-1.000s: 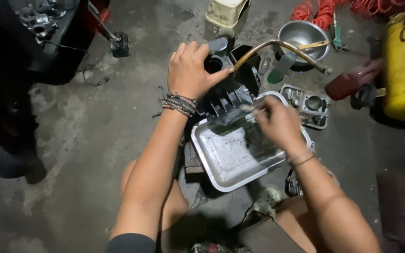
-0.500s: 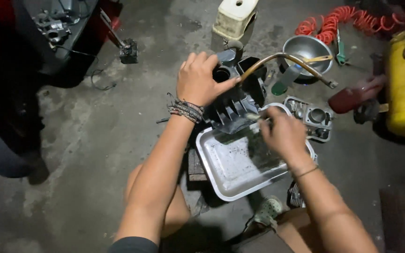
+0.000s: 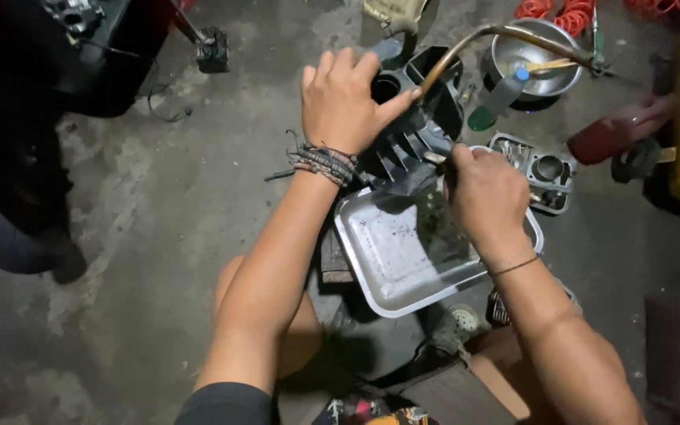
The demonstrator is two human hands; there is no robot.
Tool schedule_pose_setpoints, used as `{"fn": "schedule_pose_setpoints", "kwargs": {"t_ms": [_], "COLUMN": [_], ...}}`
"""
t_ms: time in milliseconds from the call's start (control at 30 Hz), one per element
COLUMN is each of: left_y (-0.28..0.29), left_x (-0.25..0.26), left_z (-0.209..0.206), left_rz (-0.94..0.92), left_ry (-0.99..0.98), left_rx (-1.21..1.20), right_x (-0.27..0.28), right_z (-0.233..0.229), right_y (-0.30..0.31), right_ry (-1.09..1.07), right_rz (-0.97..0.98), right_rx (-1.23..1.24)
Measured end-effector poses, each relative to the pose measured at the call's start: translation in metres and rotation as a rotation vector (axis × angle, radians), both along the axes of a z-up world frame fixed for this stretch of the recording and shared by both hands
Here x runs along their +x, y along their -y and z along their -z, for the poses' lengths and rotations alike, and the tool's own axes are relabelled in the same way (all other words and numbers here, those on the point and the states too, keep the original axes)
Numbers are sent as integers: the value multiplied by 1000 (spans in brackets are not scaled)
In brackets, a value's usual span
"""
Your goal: The person scrubs a metal engine cylinder head with a brush, removing dark residue into a metal tray. The person rotates the part to access different surfaces and continues scrubbing until the end of the clip.
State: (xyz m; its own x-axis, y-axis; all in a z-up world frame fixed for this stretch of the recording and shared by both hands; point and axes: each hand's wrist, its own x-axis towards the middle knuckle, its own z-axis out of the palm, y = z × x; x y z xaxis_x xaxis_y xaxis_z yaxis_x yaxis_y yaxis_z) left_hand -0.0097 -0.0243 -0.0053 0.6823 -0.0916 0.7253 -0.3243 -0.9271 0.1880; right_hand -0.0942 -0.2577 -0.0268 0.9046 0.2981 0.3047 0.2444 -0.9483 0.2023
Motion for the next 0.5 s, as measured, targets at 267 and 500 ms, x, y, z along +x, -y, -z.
{"fn": "schedule_pose_setpoints", "kwargs": {"t_ms": [267,500], "left_y": [9,16], "left_x": [0,-2], "left_z": [2,0], "left_rz": [-5,-4], "left_ry": [-20,-80], "left_rx": [15,-21], "right_x": [-11,-4], "right_z": [14,-5], "right_y": [0,1], "right_ry": [-36,-94], "right_rz": [77,122], "right_rx": [-285,-103]}}
